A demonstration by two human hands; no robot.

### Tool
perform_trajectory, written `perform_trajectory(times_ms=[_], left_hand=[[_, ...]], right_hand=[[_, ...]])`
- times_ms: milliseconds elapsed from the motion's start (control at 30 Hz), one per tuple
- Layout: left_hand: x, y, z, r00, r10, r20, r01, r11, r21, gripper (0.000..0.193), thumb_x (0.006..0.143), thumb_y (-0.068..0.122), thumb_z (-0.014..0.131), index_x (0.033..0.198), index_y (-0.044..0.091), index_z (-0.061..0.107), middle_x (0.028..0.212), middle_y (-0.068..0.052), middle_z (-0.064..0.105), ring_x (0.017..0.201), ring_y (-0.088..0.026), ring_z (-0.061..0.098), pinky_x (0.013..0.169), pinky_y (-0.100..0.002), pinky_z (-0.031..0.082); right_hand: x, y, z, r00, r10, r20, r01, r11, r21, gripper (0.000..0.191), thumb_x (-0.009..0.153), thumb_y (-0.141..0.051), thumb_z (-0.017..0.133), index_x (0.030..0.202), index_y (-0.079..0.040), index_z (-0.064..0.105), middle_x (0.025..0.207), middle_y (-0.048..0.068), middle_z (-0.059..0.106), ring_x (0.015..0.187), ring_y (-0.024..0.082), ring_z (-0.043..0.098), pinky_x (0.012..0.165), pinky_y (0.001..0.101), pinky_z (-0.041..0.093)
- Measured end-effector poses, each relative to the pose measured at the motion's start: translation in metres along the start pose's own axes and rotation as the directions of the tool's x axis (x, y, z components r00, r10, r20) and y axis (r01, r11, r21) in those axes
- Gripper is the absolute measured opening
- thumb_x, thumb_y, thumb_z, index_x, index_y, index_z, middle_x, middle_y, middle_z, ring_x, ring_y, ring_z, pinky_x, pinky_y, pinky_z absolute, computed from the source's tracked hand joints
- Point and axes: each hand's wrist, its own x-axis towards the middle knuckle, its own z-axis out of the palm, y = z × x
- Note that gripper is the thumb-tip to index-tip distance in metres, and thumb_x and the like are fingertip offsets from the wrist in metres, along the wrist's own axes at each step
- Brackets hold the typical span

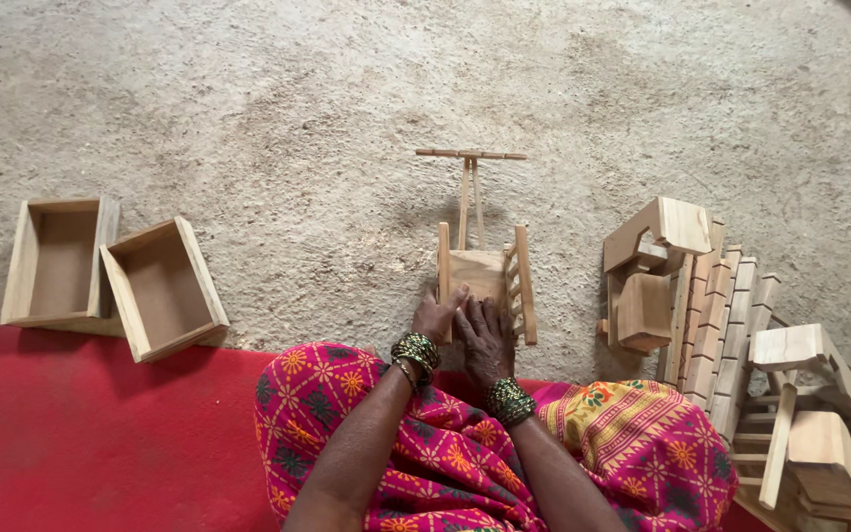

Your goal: The person sands small wooden furniture pieces, including a rocking chair and a rectangular box, using a sanding block. They smooth the surfaces of each item and place them aside after finishing.

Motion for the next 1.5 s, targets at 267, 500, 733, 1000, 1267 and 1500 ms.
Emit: perform_trajectory(times_ms=[267,500,733,1000,1267,1500], left_hand=[[0.004,0.000,0.003,0.999,-0.007,-0.040,0.011,0.995,0.100,0.109,0.083,0.070,0.065,0.160,0.005,0.024,0.131,-0.031,0.061,0.121,-0.041,0.062,0.105,-0.042,0.050],[0.001,0.002,0.002,1.000,-0.008,-0.016,0.009,1.000,0.025,0.089,0.080,0.068,0.066,0.141,0.004,0.054,0.120,-0.023,0.072,0.110,-0.034,0.072,0.094,-0.040,0.057],[0.001,0.000,0.001,0.999,-0.037,0.002,0.037,0.999,0.013,0.084,0.080,0.067,0.068,0.134,0.003,0.059,0.113,-0.023,0.073,0.103,-0.033,0.074,0.089,-0.040,0.059],[0.006,-0.011,0.005,0.999,-0.020,-0.044,0.022,0.998,0.063,0.084,0.076,0.066,0.072,0.131,0.004,0.061,0.109,-0.022,0.075,0.101,-0.032,0.074,0.089,-0.040,0.058],[0.004,-0.015,0.010,0.996,0.002,-0.087,0.002,0.999,0.048,0.070,0.075,0.060,0.072,0.124,0.010,0.069,0.105,-0.017,0.078,0.093,-0.030,0.075,0.083,-0.041,0.058],[0.001,-0.018,0.008,0.999,-0.004,-0.048,0.009,0.995,0.095,0.081,0.079,0.060,0.069,0.143,0.014,0.055,0.111,-0.021,0.075,0.098,-0.032,0.073,0.086,-0.042,0.056]], right_hand=[[0.008,0.005,0.001,0.983,0.133,-0.128,-0.077,0.925,0.373,0.057,0.101,-0.003,0.048,0.156,-0.015,0.045,0.163,0.014,0.043,0.156,0.035,0.031,0.129,0.0437,0.020],[0.023,0.009,0.001,0.992,0.022,0.124,-0.015,0.998,-0.056,0.065,0.094,-0.027,0.051,0.155,-0.011,0.033,0.161,0.012,0.033,0.152,0.033,0.015,0.122,0.0507,0.000],[0.010,0.008,0.001,0.999,0.019,-0.047,-0.014,0.994,0.112,0.062,0.104,-0.041,0.045,0.158,-0.011,0.032,0.168,0.014,0.028,0.158,0.033,0.014,0.128,0.0483,-0.001],[0.029,0.005,-0.002,0.994,0.001,0.109,0.001,1.000,-0.015,0.065,0.101,-0.034,0.044,0.159,-0.008,0.028,0.167,0.017,0.024,0.156,0.034,0.011,0.125,0.0542,-0.004],[0.088,0.018,0.007,0.999,-0.004,0.051,0.012,0.988,-0.153,0.069,0.103,-0.039,0.044,0.162,-0.011,0.025,0.173,0.009,0.012,0.159,0.034,0.008,0.125,0.0571,0.005],[0.092,0.010,-0.004,0.987,-0.144,0.073,0.146,0.989,-0.017,0.073,0.098,-0.042,0.047,0.160,-0.010,0.025,0.169,0.012,0.012,0.155,0.035,0.011,0.120,0.0603,0.015]])
